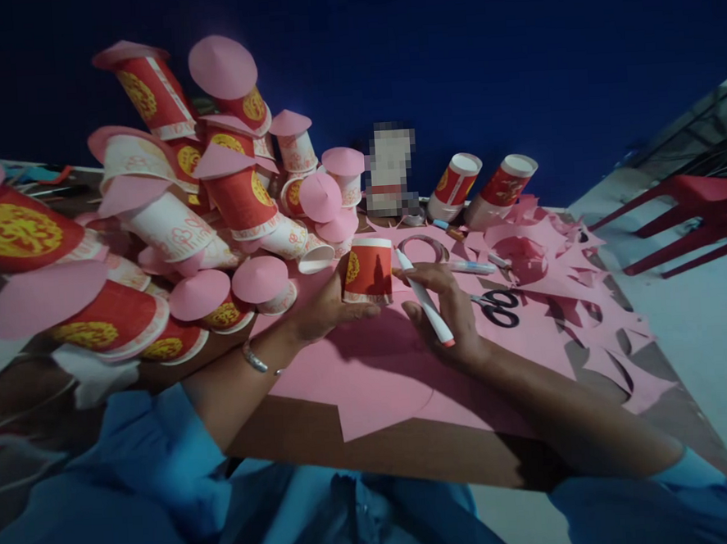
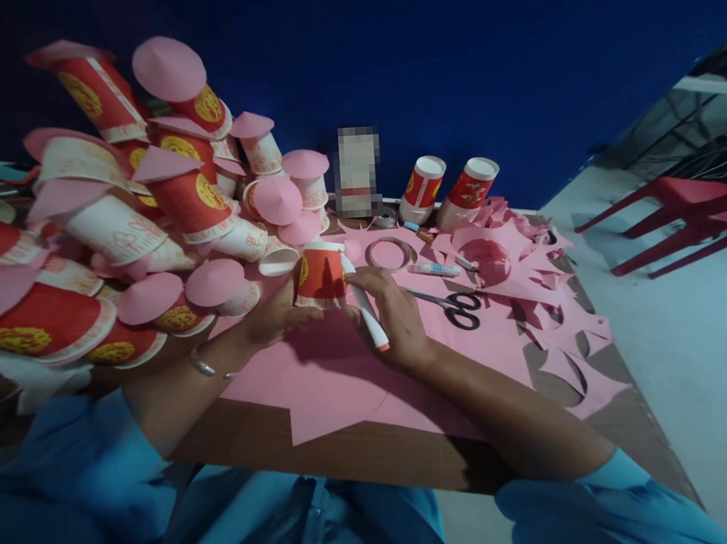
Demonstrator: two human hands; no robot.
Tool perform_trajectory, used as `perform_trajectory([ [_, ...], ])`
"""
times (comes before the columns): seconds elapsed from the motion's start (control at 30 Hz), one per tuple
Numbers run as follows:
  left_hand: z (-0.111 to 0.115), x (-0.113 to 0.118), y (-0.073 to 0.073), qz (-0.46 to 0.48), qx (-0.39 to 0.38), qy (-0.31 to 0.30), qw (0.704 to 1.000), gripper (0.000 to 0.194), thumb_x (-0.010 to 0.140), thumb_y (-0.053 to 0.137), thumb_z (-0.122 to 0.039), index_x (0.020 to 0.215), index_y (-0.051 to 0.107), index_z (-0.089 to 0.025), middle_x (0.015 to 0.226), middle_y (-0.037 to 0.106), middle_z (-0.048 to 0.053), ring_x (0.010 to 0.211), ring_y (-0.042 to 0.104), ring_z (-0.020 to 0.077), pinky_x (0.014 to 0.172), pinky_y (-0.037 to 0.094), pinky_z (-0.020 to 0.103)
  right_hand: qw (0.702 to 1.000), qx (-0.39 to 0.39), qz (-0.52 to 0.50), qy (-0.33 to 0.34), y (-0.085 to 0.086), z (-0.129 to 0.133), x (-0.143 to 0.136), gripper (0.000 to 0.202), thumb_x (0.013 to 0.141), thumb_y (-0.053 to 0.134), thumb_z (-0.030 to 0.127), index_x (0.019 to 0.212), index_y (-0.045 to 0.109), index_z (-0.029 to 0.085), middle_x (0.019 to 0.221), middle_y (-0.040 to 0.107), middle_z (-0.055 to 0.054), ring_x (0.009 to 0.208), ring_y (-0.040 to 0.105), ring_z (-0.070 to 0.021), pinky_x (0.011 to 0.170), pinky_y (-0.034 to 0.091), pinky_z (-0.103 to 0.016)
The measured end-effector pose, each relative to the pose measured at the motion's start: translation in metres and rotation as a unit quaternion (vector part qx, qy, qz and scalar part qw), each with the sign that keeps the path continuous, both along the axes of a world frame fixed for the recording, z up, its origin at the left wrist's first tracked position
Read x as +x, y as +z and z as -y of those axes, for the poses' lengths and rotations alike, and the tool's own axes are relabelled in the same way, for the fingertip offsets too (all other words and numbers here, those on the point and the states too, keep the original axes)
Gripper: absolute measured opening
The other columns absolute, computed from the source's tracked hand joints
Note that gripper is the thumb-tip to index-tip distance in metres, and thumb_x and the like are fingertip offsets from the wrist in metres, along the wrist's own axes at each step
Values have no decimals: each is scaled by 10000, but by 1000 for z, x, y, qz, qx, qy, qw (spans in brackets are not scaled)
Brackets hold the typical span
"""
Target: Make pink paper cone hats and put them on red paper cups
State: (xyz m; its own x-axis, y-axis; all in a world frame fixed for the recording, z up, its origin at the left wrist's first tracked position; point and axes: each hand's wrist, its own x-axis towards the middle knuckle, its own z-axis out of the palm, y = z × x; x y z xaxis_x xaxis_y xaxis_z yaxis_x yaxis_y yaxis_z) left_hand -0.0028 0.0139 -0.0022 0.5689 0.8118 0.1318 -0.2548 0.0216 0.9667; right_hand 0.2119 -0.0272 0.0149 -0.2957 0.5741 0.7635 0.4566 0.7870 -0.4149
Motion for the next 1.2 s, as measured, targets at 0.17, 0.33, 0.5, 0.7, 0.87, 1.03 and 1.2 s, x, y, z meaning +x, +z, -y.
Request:
perform_trajectory([
  [0.17, 3, 0, 9, 4, 8, -4, 1000, 715, 750, 900, -393, 1382, 597, -249, 1288, 720, 119, 1288, 650, 356, 1081, 529, 518, 999, 27, 18, -1, 0, -3, 1, 361, 1040, 565, 296, 1391, 482, 272, 1192, 703, -132, 1113, 695, -285, 900, 615, -478],
  [0.33, 4, -1, 10, 6, 7, -1, 1000, 702, 741, 904, -373, 1366, 610, -251, 1257, 726, 105, 1211, 679, 328, 1059, 528, 493, 999, 33, 26, 5, -3, -4, 1, 376, 1037, 574, 317, 1398, 481, 274, 1183, 705, -130, 1100, 698, -285, 885, 616, -474],
  [0.5, 2, 1, 6, 24, -34, -13, 999, 641, 711, 931, -341, 1273, 639, -241, 1174, 718, 82, 1069, 699, 260, 974, 558, 436, 999, -14, -30, 35, -7, -5, 2, 326, 1053, 555, 388, 1354, 519, 268, 1196, 689, -127, 1106, 693, -280, 901, 614, -477],
  [0.7, 2, 0, 9, 55, -58, 8, 997, 827, 677, 949, -373, 1402, 566, -258, 1248, 685, 98, 1101, 670, 255, 996, 538, 427, 974, -140, -177, 9, -14, -21, 4, 328, 1026, 579, 519, 1201, 537, 245, 1074, 628, -58, 819, 709, -184, 665, 610, -338],
  [0.87, 2, -3, 7, 44, -67, -10, 997, 716, 686, 935, -388, 1304, 614, -221, 1170, 722, 106, 999, 683, 237, 856, 549, 370, 959, -161, -234, -6, -24, -40, 12, 290, 1045, 563, 468, 1239, 529, 254, 1038, 635, -51, 730, 701, -159, 555, 567, -277],
  [1.03, 2, -3, 6, 39, -47, -18, 998, 761, 693, 926, -365, 1365, 591, -242, 1179, 719, 106, 1081, 671, 268, 878, 550, 389, 967, -159, -201, -1, -33, -46, 17, 311, 1069, 503, 467, 1324, 476, 291, 1178, 652, -101, 859, 739, -195, 650, 622, -317],
  [1.2, 1, -3, 7, 46, -51, -11, 998, 782, 739, 885, -367, 1439, 549, -282, 1253, 684, 102, 1040, 681, 254, 806, 581, 368, 983, -141, -102, 57, -31, -40, 15, 558, 1017, 525, 634, 1452, 394, 310, 1440, 552, -163, 1252, 674, -297, 971, 624, -495],
])
